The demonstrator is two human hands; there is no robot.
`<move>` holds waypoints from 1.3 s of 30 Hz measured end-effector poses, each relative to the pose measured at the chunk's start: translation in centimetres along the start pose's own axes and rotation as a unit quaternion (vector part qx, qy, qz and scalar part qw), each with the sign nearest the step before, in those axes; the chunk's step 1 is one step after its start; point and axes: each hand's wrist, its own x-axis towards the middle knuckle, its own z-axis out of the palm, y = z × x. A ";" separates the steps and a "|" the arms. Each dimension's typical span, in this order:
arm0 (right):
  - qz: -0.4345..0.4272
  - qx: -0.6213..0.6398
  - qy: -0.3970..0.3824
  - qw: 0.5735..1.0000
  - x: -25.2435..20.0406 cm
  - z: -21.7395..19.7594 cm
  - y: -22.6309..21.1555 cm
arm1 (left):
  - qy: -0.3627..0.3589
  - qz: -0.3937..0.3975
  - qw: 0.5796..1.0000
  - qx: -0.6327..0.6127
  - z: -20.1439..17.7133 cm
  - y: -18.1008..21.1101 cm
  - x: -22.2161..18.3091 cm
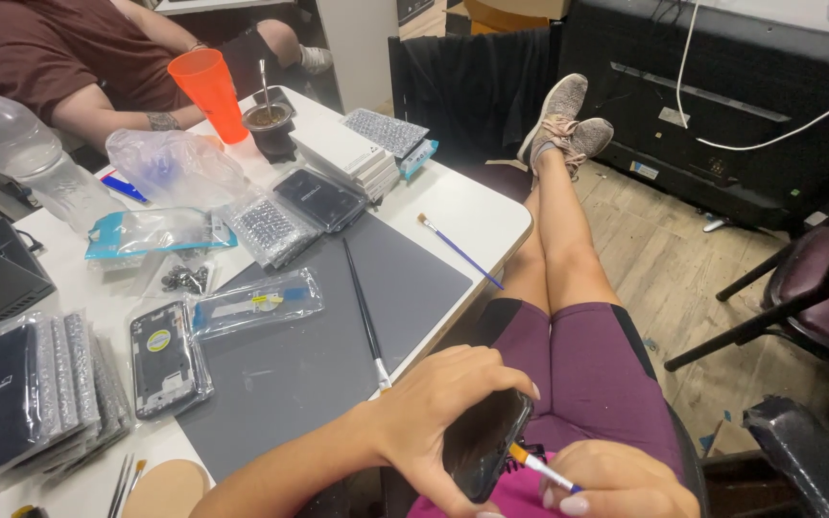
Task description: The person uses brushes to clean dust and debris from internal components of a disassembled mobile phone and a replacement screen.
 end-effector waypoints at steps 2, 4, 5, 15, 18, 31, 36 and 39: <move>0.049 -0.021 -0.063 0.997 -0.5 -1.8 -0.2 | -0.001 -0.001 1.000 0.001 -0.1 0.1 0.0; 0.042 -0.025 -0.033 0.998 0.9 -0.1 -1.0 | -0.011 0.001 1.000 -0.002 0.0 -0.2 -0.2; 0.035 -0.028 -0.003 0.999 1.7 0.8 -1.3 | -0.020 0.003 1.000 -0.004 -0.1 -0.3 -0.3; 0.043 0.010 0.032 0.999 1.8 0.9 -1.6 | -0.054 0.029 0.998 -0.034 -0.2 -0.6 -0.6; 0.046 -0.065 0.028 0.996 2.0 0.9 -1.8 | -0.053 0.028 0.998 -0.032 -0.3 -0.6 -0.5; 0.219 -0.070 0.129 0.965 0.1 1.7 0.0 | -0.027 0.092 0.967 0.234 -0.7 0.1 -0.5; 0.349 0.013 0.054 0.936 0.1 3.0 0.5 | -0.013 0.126 0.934 0.335 -0.7 0.6 0.2; 0.352 -0.011 0.110 0.929 -0.4 3.2 1.2 | -0.010 0.110 0.944 0.312 -0.6 -0.4 -0.2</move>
